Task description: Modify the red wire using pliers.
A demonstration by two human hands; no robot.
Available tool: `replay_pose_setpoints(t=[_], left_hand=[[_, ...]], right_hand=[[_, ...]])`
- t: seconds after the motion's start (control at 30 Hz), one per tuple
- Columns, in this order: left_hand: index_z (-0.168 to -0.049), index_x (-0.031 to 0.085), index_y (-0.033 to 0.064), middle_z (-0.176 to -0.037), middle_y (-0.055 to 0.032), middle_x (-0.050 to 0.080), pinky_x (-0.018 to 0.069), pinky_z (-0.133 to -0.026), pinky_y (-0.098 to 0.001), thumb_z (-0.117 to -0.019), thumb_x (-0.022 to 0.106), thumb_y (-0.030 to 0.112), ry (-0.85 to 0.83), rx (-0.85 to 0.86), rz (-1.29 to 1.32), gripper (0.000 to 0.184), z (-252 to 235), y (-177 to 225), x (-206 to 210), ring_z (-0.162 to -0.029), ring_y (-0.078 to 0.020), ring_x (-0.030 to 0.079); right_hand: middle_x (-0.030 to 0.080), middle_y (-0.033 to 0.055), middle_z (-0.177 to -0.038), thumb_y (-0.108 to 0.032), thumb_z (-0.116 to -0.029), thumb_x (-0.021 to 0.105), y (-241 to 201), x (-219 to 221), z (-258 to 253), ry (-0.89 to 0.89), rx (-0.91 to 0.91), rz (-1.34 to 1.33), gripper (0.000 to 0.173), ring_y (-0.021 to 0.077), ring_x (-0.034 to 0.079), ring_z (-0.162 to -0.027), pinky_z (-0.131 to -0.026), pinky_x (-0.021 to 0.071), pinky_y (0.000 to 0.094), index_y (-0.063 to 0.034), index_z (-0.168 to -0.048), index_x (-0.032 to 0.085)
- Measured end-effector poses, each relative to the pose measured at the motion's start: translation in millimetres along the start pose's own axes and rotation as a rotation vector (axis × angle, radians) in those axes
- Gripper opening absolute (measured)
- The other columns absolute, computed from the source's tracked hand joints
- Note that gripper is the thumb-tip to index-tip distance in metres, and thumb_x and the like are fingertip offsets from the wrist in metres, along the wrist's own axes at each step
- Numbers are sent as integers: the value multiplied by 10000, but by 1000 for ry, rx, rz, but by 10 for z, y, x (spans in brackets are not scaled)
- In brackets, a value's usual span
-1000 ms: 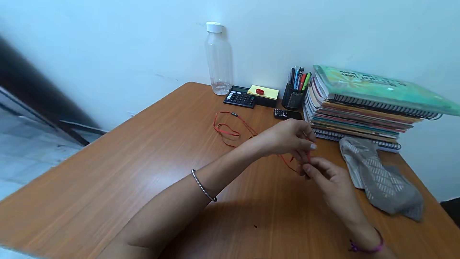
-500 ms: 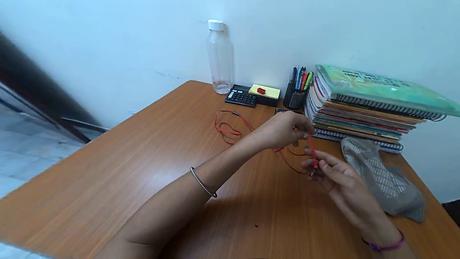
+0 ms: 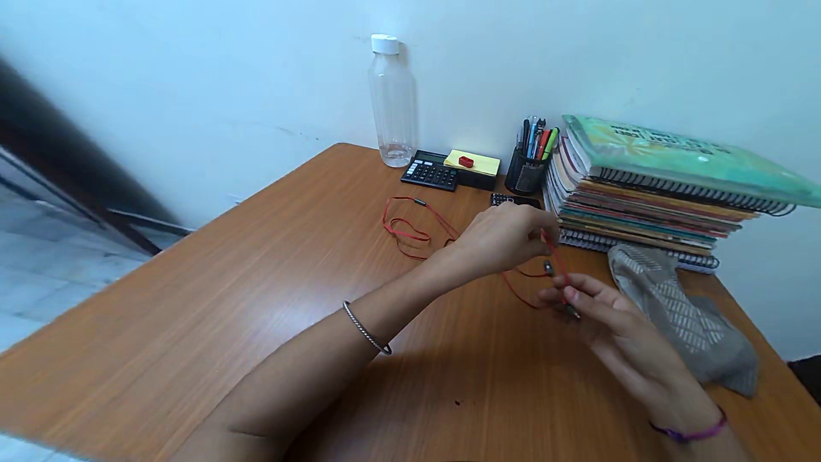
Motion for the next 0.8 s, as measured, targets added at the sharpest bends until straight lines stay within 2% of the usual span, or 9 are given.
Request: replay_pose_setpoints(t=[0.1, 0.23, 0.3, 0.4, 0.47, 0.57, 0.63, 0.7, 0.8], left_hand=[[-1097, 733, 71, -865, -57, 691, 507, -718, -404, -986, 676, 132, 12, 18, -39, 139, -3, -3, 22, -756, -179, 627], [-1188, 690, 54, -1025, -98, 725, 537, -804, -458, -1009, 635, 101, -67, 23, -66, 193, 13, 36, 9, -893, -234, 691], [-1139, 704, 53, -985, -89, 725, 533, -778, -441, -1019, 619, 113, -47, 35, -67, 158, 18, 36, 13, -846, -220, 685], [-1076, 732, 78, -900, -56, 722, 532, -724, -406, -1013, 635, 135, -8, 28, -96, 129, 17, 45, 22, -763, -180, 666], [-1041, 748, 81, -902, -64, 727, 507, -724, -443, -1003, 646, 142, 31, 49, -129, 124, 21, 43, 45, -800, -209, 668], [-972, 761, 62, -976, -104, 698, 526, -714, -442, -953, 697, 112, 159, 143, -152, 83, 23, 16, 112, -859, -237, 676], [-955, 773, 68, -1060, -132, 643, 537, -721, -413, -915, 743, 105, 225, 173, -145, 62, 23, 14, 143, -911, -240, 661], [-933, 774, 68, -1073, -137, 626, 536, -741, -389, -892, 765, 93, 273, 194, -138, 48, 10, 1, 175, -945, -239, 643], [-926, 763, 42, -1068, -139, 677, 531, -837, -439, -895, 752, 69, 258, 232, -101, 43, -13, -33, 215, -1026, -287, 646]], right_hand=[[743, 90, -884, 11, -1013, 476, -20, -14, -5, 59, 34, 80, 190, 121, 710, -811, -762, 568, 227, -12, -1058, 659], [705, 66, -862, 37, -992, 515, -31, -21, -12, 99, 46, 113, 148, 108, 678, -772, -721, 556, 222, -17, -1058, 635], [701, 62, -879, -26, -1018, 480, -23, -44, -25, 66, 54, 56, 163, 112, 686, -796, -736, 567, 232, -31, -1066, 635], [715, 56, -885, -201, -1111, 323, -22, -64, -40, 15, 96, -60, 380, 115, 704, -812, -743, 580, 236, -62, -1015, 663], [719, 58, -861, -257, -1128, 257, -40, -49, -33, 14, 158, -147, 470, 121, 712, -789, -732, 587, 243, -65, -983, 661], [728, 70, -812, -254, -1132, 249, -65, -5, -12, 32, 228, -249, 490, 134, 725, -752, -716, 597, 252, -66, -932, 654], [726, 68, -815, -212, -1118, 273, -58, -14, -3, -6, 211, -277, 460, 126, 724, -756, -726, 598, 246, -70, -932, 668], [728, 62, -826, -211, -1105, 324, -49, -30, 1, -61, 154, -292, 424, 121, 725, -768, -742, 603, 245, -75, -956, 696], [739, 47, -850, -244, -1061, 496, -36, -84, 0, -174, 32, -298, 288, 103, 725, -798, -788, 606, 253, -97, -1045, 743]])
Point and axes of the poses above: each hand's wrist, its own z-axis away from the middle knuckle, its own x-axis out of the palm, y = z × x, the point moved 1 cm from there along -z, towards the middle knuckle
